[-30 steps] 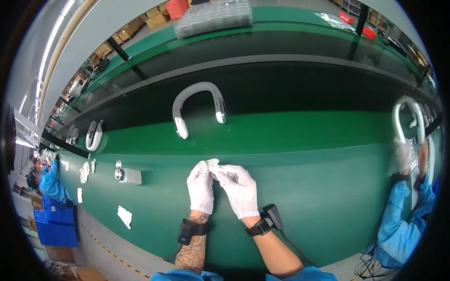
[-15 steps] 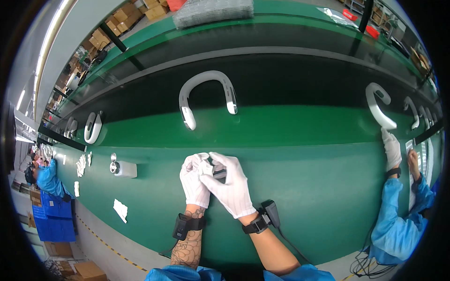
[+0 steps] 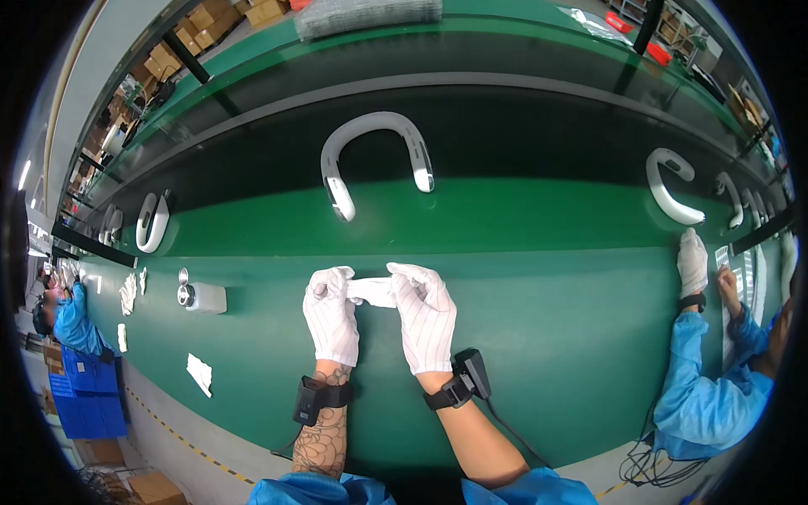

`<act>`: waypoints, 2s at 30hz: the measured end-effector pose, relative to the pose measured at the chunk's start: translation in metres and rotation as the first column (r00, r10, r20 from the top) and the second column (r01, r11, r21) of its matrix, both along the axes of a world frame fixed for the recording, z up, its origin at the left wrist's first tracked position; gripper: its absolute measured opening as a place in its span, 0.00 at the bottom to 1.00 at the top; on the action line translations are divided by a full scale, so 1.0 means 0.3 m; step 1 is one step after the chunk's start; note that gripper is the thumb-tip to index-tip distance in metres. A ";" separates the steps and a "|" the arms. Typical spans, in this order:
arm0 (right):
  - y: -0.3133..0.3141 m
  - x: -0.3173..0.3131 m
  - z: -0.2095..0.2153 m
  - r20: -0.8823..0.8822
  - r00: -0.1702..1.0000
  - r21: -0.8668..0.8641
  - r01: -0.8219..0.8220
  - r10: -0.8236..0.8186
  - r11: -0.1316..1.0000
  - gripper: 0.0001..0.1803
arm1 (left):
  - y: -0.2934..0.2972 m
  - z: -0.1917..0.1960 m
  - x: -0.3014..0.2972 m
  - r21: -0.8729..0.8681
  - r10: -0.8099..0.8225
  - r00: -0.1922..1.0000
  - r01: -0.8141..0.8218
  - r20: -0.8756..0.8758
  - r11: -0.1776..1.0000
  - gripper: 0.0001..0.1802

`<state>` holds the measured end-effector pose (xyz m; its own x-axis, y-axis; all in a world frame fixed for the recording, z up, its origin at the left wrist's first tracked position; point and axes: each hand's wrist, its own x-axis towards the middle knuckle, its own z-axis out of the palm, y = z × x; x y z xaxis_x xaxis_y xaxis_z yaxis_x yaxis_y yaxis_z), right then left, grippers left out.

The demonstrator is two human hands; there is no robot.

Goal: Cleaning and inspecting white neck fans using a cloth and liquid on a production line.

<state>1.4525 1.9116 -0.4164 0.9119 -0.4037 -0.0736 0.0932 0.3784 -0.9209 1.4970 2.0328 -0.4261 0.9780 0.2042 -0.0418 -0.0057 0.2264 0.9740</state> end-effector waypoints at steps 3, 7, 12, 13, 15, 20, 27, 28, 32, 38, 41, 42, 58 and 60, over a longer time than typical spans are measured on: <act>-0.001 0.008 0.017 0.007 1.000 0.024 0.025 -0.025 0.999 0.10 | 0.016 -0.018 0.010 0.007 -0.040 0.999 0.040 0.014 0.999 0.10; 0.003 0.024 0.016 0.046 0.995 -0.008 0.089 -0.089 0.996 0.11 | -0.013 -0.009 0.007 -0.042 -0.296 0.945 0.304 0.136 0.952 0.19; 0.056 0.002 0.019 0.088 0.992 -0.022 0.097 -0.095 0.995 0.16 | 0.011 0.010 -0.035 0.180 -0.383 0.923 0.369 0.046 0.912 0.13; 0.042 0.000 0.015 0.097 0.989 -0.118 0.125 -0.114 0.985 0.15 | 0.007 -0.002 -0.032 0.222 -0.402 0.915 0.390 0.011 0.893 0.11; -0.006 -0.005 0.030 0.087 0.984 -0.101 0.162 -0.154 0.982 0.15 | -0.040 0.020 -0.033 0.157 -0.475 0.880 0.468 0.008 0.870 0.10; 0.017 0.014 -0.009 -0.032 0.978 -0.198 0.196 -0.206 0.961 0.15 | -0.028 0.005 -0.056 -0.330 -0.588 0.809 0.557 0.006 0.762 0.14; 0.054 0.013 0.010 0.021 0.994 -0.097 0.107 -0.106 0.990 0.14 | 0.014 0.024 -0.046 -0.232 -0.525 0.851 0.510 -0.002 0.828 0.15; 0.061 0.008 0.022 0.039 0.994 -0.065 0.102 -0.100 0.993 0.15 | 0.008 0.009 -0.044 -0.238 -0.529 0.848 0.514 -0.001 0.824 0.15; 0.037 0.004 -0.019 0.014 1.000 -0.243 0.019 -0.016 0.970 0.11 | -0.020 -0.031 -0.020 0.004 -0.341 0.923 0.346 0.178 0.938 0.09; 0.078 0.026 -0.050 -0.005 0.999 -0.117 -0.035 0.034 0.993 0.07 | 0.030 -0.049 -0.013 -0.194 -0.351 0.936 0.351 0.038 0.916 0.10; 0.076 0.025 -0.056 -0.022 0.999 -0.361 0.030 -0.040 0.932 0.09 | 0.031 0.002 -0.025 -0.028 -0.293 0.956 0.294 0.023 0.955 0.15; 0.070 0.022 -0.048 -0.022 0.999 -0.248 0.037 -0.044 0.968 0.09 | 0.016 0.004 -0.028 -0.025 -0.292 0.956 0.292 0.019 0.956 0.15; 0.054 -0.006 -0.012 0.049 0.997 -0.129 -0.046 0.052 0.991 0.10 | 0.083 0.026 -0.077 -0.153 -0.284 0.959 0.279 -0.010 0.948 0.15; 0.083 0.008 0.016 0.053 0.998 -0.141 -0.030 0.037 0.990 0.09 | 0.083 -0.004 -0.067 -0.119 -0.323 0.946 0.322 0.007 0.939 0.15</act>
